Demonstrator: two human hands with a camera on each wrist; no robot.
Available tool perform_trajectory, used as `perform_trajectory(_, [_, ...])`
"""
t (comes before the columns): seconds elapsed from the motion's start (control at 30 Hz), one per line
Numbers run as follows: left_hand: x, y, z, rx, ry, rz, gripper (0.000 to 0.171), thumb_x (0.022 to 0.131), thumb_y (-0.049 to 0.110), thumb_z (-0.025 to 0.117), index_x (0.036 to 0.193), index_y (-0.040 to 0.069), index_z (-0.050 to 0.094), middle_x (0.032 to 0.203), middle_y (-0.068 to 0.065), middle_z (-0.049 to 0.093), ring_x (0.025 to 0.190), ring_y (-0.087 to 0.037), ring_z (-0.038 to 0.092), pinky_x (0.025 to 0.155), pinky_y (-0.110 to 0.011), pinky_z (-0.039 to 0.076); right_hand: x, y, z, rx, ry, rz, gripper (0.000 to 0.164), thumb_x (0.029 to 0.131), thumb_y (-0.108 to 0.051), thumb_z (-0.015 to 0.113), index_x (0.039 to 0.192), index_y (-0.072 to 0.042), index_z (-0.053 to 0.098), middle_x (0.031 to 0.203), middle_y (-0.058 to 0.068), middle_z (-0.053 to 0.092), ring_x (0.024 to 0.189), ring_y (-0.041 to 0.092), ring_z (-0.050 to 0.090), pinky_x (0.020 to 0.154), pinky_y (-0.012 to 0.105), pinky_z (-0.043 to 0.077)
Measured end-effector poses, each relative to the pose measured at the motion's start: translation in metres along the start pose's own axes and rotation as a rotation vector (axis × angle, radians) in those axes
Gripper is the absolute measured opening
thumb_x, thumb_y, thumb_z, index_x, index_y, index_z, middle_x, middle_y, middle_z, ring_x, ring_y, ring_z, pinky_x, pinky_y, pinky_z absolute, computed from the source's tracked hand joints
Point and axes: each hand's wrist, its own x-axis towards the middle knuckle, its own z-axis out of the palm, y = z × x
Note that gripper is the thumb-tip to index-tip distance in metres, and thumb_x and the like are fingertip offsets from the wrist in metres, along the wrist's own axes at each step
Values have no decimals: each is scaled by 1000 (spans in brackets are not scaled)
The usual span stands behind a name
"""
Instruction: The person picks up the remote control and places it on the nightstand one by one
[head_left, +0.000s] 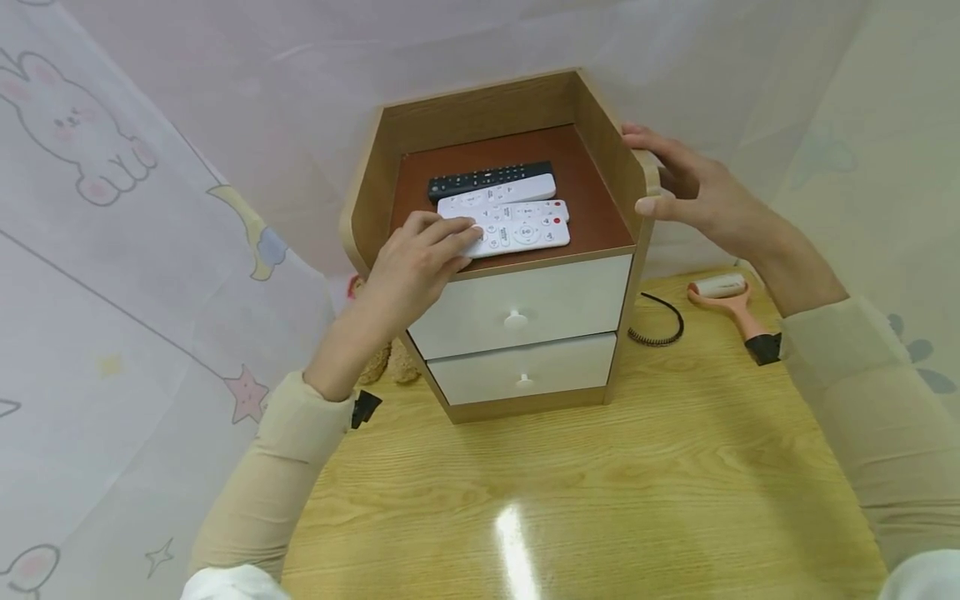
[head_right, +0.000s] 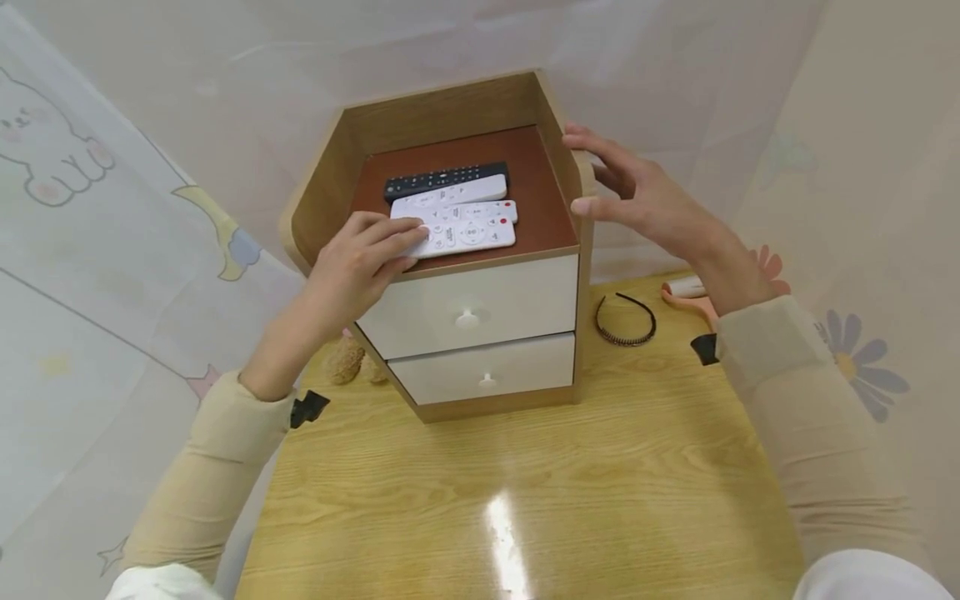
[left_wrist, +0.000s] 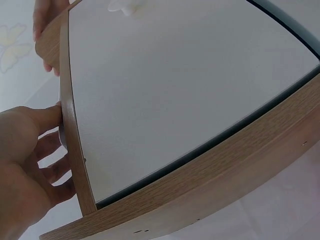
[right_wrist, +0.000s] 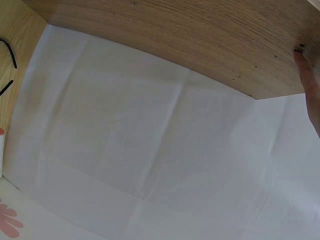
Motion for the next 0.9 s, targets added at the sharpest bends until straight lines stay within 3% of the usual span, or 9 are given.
perform_trajectory(0.3, [-4, 0, 6, 30, 54, -6, 31, 92, 9, 65, 123, 7, 67, 129, -11, 61, 115, -34, 50, 82, -48, 47, 3, 0, 2, 8, -13, 5, 68, 91, 4, 58, 150, -16, 34, 160, -8, 17, 146, 20, 16, 113, 21, 23])
perform_trajectory(0.43, [-12, 8, 3, 90, 136, 34, 29, 92, 13, 66, 121, 6, 66, 134, -13, 57, 122, -37, 46, 82, -53, 47, 4, 3, 3, 41, -23, -1, 68, 90, 6, 58, 150, -15, 34, 160, -7, 17, 146, 21, 15, 113, 21, 23])
perform_trajectory(0.53, [-25, 21, -4, 75, 246, 65, 30, 89, 7, 68, 119, 3, 67, 133, -16, 56, 123, -38, 46, 91, -51, 45, 5, 4, 3, 26, -25, 0, 68, 90, 6, 58, 150, -16, 34, 160, -7, 17, 146, 20, 14, 114, 21, 21])
perform_trajectory(0.63, [-42, 37, -12, -18, 376, 91, 28, 87, -2, 68, 115, 0, 68, 129, -18, 59, 121, -39, 48, 101, -46, 40, 4, 3, 1, -9, -17, 1, 69, 90, 5, 58, 151, -17, 34, 160, -7, 18, 146, 17, 13, 115, 22, 18])
perform_trajectory(0.77, [-65, 53, -18, -106, 579, 129, 19, 92, -5, 57, 107, -2, 70, 119, -19, 64, 114, -40, 53, 99, -45, 42, 2, 2, -2, -32, -8, -4, 69, 90, 5, 58, 151, -17, 34, 160, -7, 18, 146, 15, 12, 116, 23, 15])
perform_trajectory(0.9, [-83, 58, -17, -86, 787, 115, 20, 90, -9, 52, 96, -4, 70, 105, -20, 68, 103, -41, 57, 92, -43, 46, -2, 0, -7, -53, -8, 21, 69, 92, 4, 57, 152, -19, 32, 160, -8, 17, 146, 15, 13, 115, 22, 17])
